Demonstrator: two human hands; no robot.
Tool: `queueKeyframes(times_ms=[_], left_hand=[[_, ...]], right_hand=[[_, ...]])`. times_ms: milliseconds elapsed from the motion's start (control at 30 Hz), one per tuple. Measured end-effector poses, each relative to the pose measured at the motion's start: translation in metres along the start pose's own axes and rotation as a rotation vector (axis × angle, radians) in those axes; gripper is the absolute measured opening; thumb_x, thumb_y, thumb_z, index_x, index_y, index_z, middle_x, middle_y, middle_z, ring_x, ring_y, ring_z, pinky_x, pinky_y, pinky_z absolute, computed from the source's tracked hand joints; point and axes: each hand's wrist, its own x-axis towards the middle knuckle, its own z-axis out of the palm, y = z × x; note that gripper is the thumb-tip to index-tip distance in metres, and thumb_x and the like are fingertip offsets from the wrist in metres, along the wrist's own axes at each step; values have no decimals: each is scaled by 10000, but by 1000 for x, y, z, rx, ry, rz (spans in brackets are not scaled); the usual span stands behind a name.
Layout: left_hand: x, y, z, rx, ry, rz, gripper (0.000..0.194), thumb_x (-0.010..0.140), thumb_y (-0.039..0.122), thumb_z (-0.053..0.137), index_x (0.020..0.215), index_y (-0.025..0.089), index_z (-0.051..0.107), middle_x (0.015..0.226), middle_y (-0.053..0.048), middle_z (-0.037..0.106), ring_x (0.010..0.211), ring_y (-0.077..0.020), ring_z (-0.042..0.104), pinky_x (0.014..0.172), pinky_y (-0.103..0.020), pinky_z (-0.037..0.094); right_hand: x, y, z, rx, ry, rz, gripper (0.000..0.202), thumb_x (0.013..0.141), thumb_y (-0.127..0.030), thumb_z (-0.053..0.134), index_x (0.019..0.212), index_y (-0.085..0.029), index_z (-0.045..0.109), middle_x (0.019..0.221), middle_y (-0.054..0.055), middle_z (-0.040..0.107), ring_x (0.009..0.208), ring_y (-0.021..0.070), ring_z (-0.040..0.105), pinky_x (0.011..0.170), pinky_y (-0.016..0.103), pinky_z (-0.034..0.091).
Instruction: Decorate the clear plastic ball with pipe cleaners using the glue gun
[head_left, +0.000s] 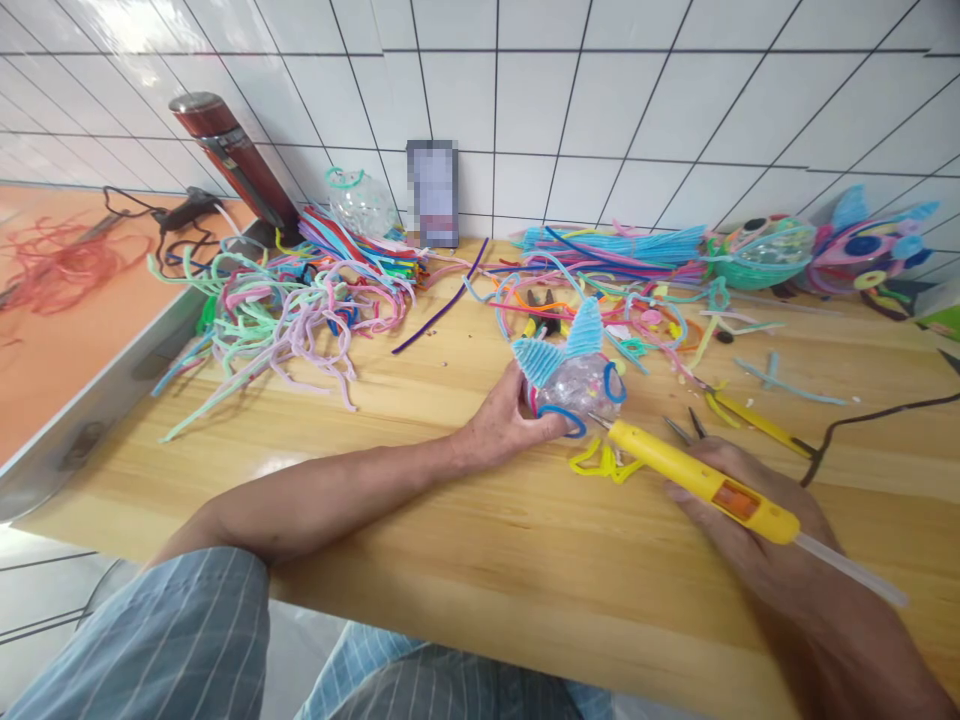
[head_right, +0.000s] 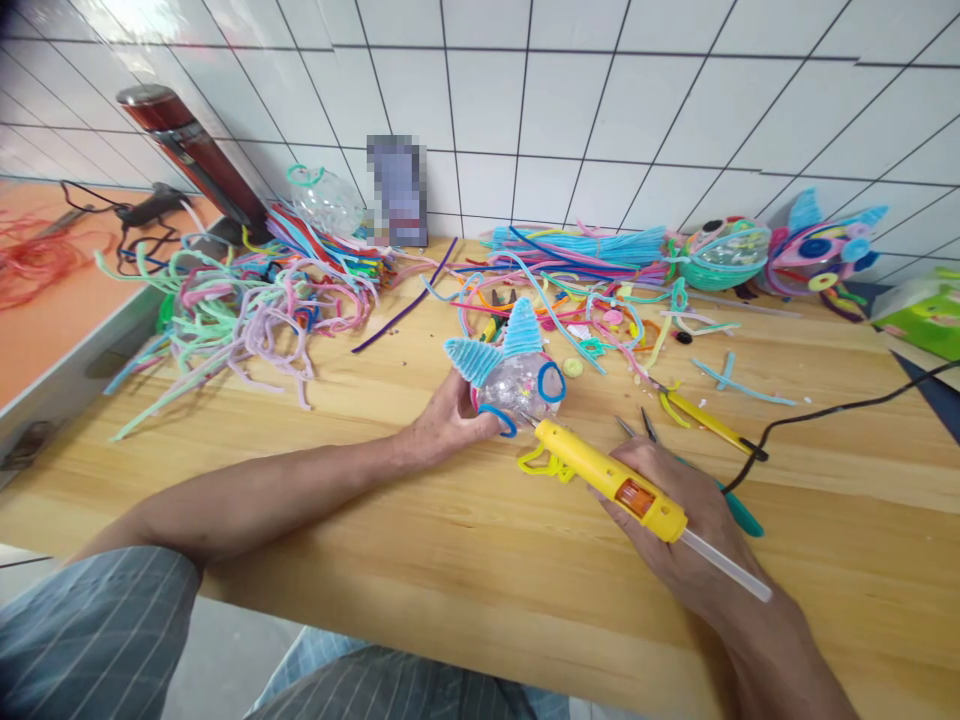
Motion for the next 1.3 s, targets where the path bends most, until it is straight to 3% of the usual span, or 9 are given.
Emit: queueKeyframes(times_ms=[100, 300, 367, 433, 633, 833, 1033, 1167, 1300], left_hand=[[0, -1, -1, 1, -2, -4, 822, 748, 562, 1031, 1337, 228, 566, 1338, -113, 746, 1263, -319, 723, 1143, -503, 579], [1, -2, -1, 11, 6, 11, 773, 755, 554, 1026, 1302, 233, 584, 1304, -98, 750, 1260, -313, 715, 1145, -504, 577], [1, -1, -1, 5, 1, 8, 777, 752, 551, 1030, 1305, 234, 586, 1308, -98, 752, 1253, -312, 718, 1134, -501, 585], [2, -1, -1, 1, 0, 10, 785, 748, 548, 1035, 1309, 232, 586, 1306, -99, 755, 1245, -311, 720, 1122, -493, 594], [1, -1, -1, 7, 3, 8, 771, 754, 534, 1032, 1304, 228, 587, 1265, -85, 757, 1206, -297, 724, 1086, -470, 610], [1, 0, 0, 1, 19, 7, 803, 718, 534, 1055, 1297, 225, 592, 1272, -88, 743, 1207, -296, 716, 1103, -475, 602], [1, 3, 0, -2, 20, 8, 791, 719, 543, 1051, 1278, 227, 589, 1283, -91, 739, 1234, -300, 704, 1142, -480, 574], [1, 2, 0, -14, 16, 4, 790, 722, 560, 1044, 1279, 235, 587, 1278, -85, 736, 1242, -300, 701, 1129, -471, 571], [1, -1, -1, -18, 17, 6, 809, 710, 560, 1053, 1287, 237, 586, 1296, -88, 737, 1256, -307, 705, 1143, -482, 566]], right_hand=[[-3, 2, 2, 8, -18, 20, 221, 1019, -494, 651, 916, -298, 646, 754, -20, 723, 581, 215, 665, 604, 342, 583], [-9, 3, 1, -82, -2, 154, 179, 1031, -477, 638, 980, -308, 671, 860, 9, 763, 704, 251, 729, 686, 369, 593], [-8, 2, 1, -41, -39, 117, 173, 1009, -470, 645, 957, -306, 658, 822, 2, 751, 668, 247, 713, 661, 365, 579], [-8, -3, 2, -23, -33, 92, 161, 1012, -452, 638, 948, -304, 648, 816, -1, 744, 667, 242, 711, 667, 359, 574], [-11, -26, 4, -100, 23, 203, 153, 1067, -400, 559, 989, -300, 645, 883, 29, 750, 770, 258, 731, 759, 375, 591], [-5, -6, -3, -21, -97, 185, 139, 991, -434, 639, 953, -300, 646, 813, 13, 743, 673, 243, 697, 677, 361, 569], [-10, -7, 4, -76, 13, 193, 144, 1034, -434, 601, 970, -311, 642, 822, 15, 736, 697, 255, 706, 710, 376, 581], [-12, -9, 3, -55, -26, 168, 144, 998, -448, 632, 968, -308, 632, 860, 25, 759, 719, 259, 727, 710, 376, 588], [-12, -10, 1, -103, 14, 234, 136, 1024, -440, 613, 999, -310, 643, 868, 26, 758, 738, 262, 723, 760, 392, 599]])
